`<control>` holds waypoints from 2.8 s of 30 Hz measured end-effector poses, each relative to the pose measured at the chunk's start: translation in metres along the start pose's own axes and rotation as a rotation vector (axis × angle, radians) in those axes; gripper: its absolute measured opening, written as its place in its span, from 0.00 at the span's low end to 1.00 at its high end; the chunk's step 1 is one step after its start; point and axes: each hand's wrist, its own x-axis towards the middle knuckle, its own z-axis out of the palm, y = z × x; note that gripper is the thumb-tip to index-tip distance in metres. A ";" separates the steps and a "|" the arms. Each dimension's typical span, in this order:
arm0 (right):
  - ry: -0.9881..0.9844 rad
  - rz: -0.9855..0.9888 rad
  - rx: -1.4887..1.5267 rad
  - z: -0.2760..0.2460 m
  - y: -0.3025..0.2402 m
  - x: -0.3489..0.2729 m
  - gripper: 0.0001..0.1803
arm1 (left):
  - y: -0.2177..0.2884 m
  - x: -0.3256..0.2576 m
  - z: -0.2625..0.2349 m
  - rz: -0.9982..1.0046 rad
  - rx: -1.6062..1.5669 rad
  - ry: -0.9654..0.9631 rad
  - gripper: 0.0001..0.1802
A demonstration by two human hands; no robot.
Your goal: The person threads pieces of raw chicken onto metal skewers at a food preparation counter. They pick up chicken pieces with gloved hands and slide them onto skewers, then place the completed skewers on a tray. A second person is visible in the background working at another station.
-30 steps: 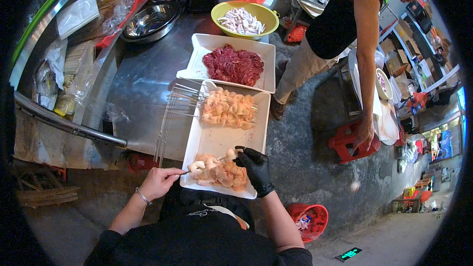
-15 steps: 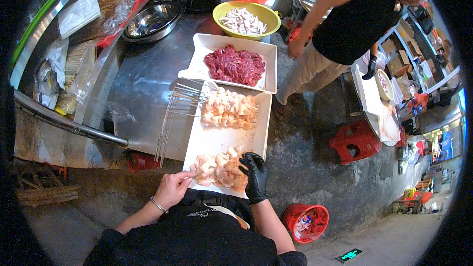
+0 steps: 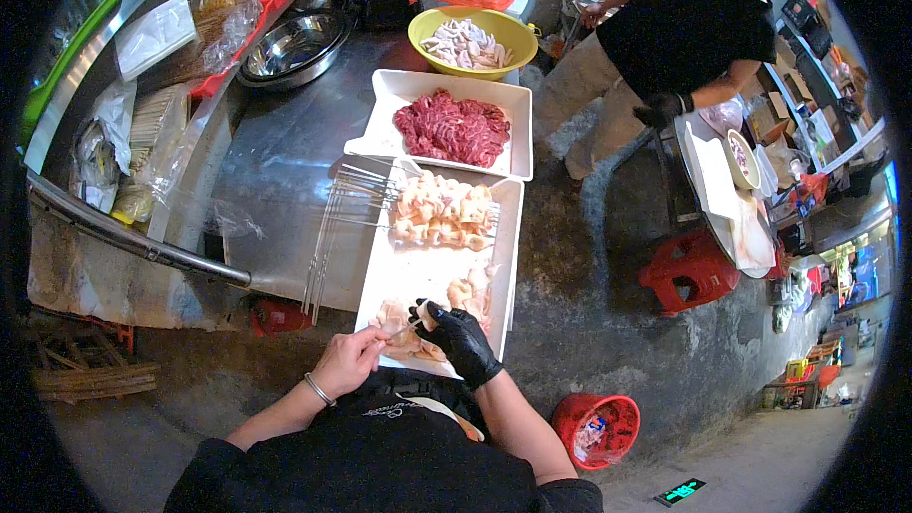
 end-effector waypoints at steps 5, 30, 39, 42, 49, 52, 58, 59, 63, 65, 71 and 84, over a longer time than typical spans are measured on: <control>0.085 0.156 0.480 0.019 -0.014 -0.009 0.20 | 0.002 -0.006 -0.004 0.072 0.108 0.060 0.09; 0.168 0.071 0.549 -0.009 0.008 0.009 0.19 | -0.005 -0.025 -0.030 0.061 0.182 0.163 0.09; -0.310 -0.703 -1.173 0.027 0.019 0.035 0.17 | -0.024 -0.037 -0.068 0.003 0.133 0.363 0.09; -0.368 -0.818 -1.467 0.034 0.029 0.045 0.12 | -0.024 -0.036 -0.066 0.017 0.092 0.380 0.09; -0.044 -0.395 -1.054 0.032 0.039 0.045 0.09 | -0.018 -0.039 -0.072 -0.081 0.038 0.283 0.09; 0.089 -0.030 0.014 0.001 0.037 0.044 0.15 | -0.014 -0.042 -0.073 -0.112 -0.052 0.223 0.09; 0.247 -0.287 0.184 -0.035 0.026 0.026 0.15 | -0.012 -0.039 -0.058 -0.039 0.006 0.104 0.09; 0.319 -0.365 0.003 -0.038 0.021 0.026 0.11 | -0.009 -0.038 -0.059 -0.032 0.021 0.099 0.09; 0.329 -0.035 0.722 -0.048 0.012 0.021 0.09 | -0.006 -0.034 -0.060 -0.006 0.058 0.102 0.10; 0.264 -0.069 0.673 -0.052 0.011 0.019 0.14 | -0.006 -0.033 -0.061 -0.003 0.059 0.103 0.10; 0.350 -0.051 0.653 -0.041 -0.007 0.014 0.15 | -0.008 -0.035 -0.064 -0.016 0.061 0.105 0.10; 0.393 -0.455 -0.349 -0.015 -0.032 0.002 0.11 | 0.007 -0.038 -0.058 -0.106 0.192 0.127 0.10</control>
